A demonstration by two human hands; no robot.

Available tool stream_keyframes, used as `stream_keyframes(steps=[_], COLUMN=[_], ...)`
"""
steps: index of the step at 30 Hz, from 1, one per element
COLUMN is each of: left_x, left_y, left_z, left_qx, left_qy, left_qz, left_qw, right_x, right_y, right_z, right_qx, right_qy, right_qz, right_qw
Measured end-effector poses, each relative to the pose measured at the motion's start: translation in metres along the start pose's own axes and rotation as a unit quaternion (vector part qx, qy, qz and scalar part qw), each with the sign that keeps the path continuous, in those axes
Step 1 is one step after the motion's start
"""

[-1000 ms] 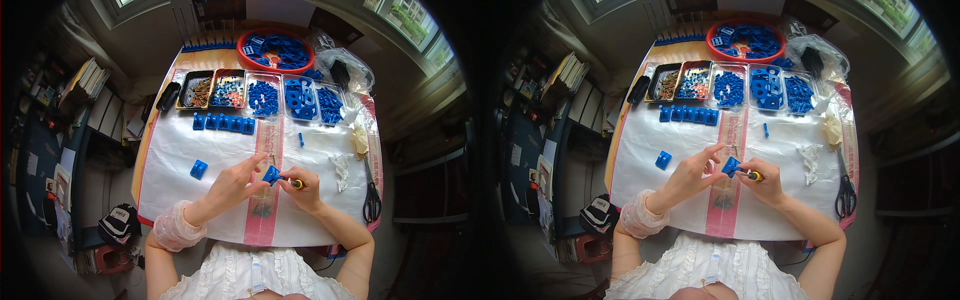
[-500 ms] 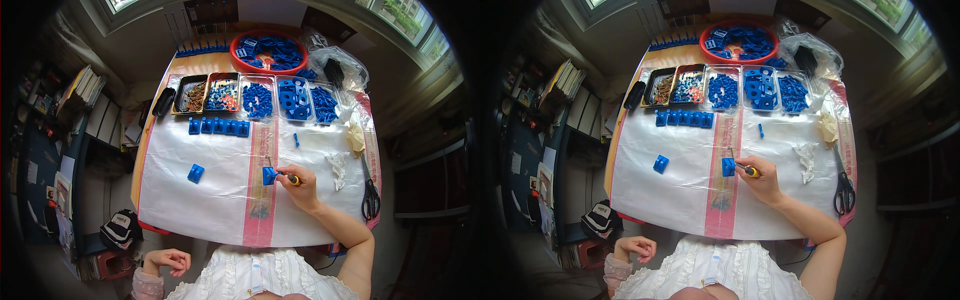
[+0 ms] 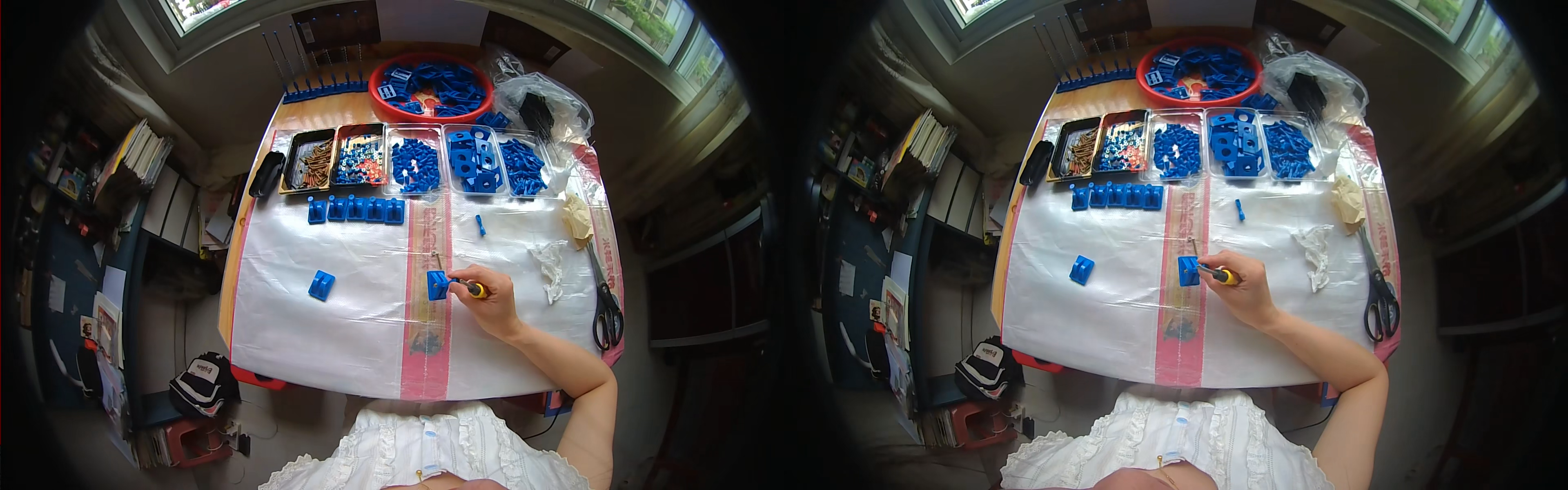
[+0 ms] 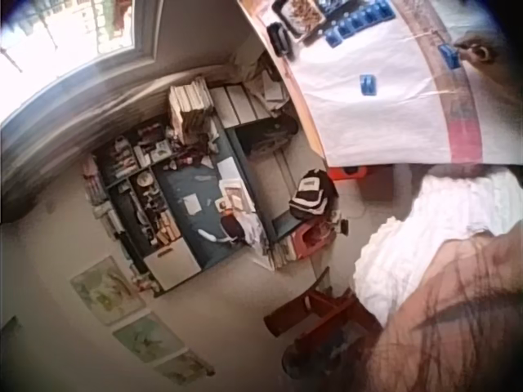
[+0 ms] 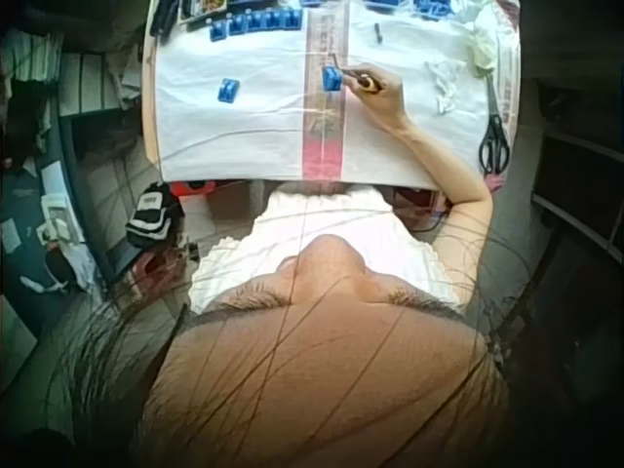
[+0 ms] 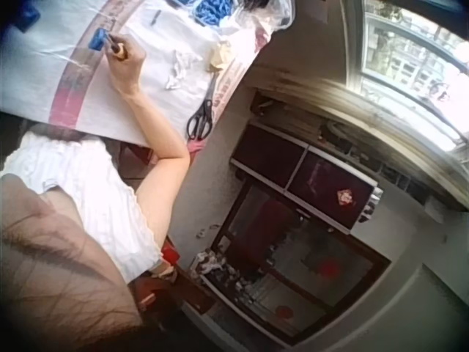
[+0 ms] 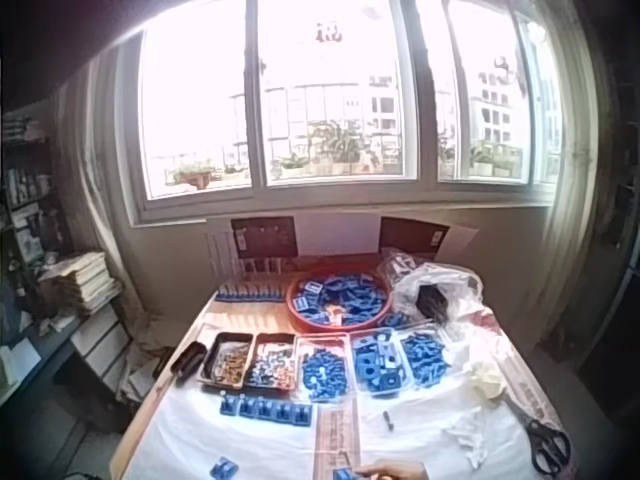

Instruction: Assembling blue plastic components using a manual screwdriver at a workstation.

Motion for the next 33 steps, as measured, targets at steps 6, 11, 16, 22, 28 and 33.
stream_keyframes(steps=[6,11,16,22,28,33], left_x=[-0.002,-0.002,0.0,0.001,0.0,-0.015], left_y=[0.012,0.016,0.018,0.021,0.029,0.045], left_z=[-0.009,-0.012,-0.014,-0.016,-0.017,-0.023], left_qx=[0.031,0.051,0.072,0.095,0.133,0.211], left_qy=[0.011,0.015,0.016,0.019,0.02,0.023], left_qz=[0.006,0.005,0.008,0.01,0.027,0.045], left_qw=[0.999,0.999,0.997,0.995,0.991,0.976], right_x=[-0.002,-0.003,0.0,-0.001,-0.001,-0.001], right_y=[0.0,0.003,0.002,-0.001,-0.001,0.001], right_z=[0.003,0.002,0.004,0.006,0.008,0.009], right_qx=[0.01,-0.003,0.012,0.001,0.014,0.001], right_qy=[-0.012,-0.024,-0.022,-0.036,-0.039,-0.038], right_qz=[-0.016,-0.009,0.004,-0.021,-0.01,-0.016], right_qw=[1.0,1.0,1.0,0.999,0.999,0.999])
Point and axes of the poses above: each hand's wrist, its own x-axis towards the middle knuckle, its own z-axis out of the palm, y = z × x, the point moved 10 cm from there along x, towards the middle knuckle, and after that the axes turned 8 degrees about y, right-handed, at the moved point
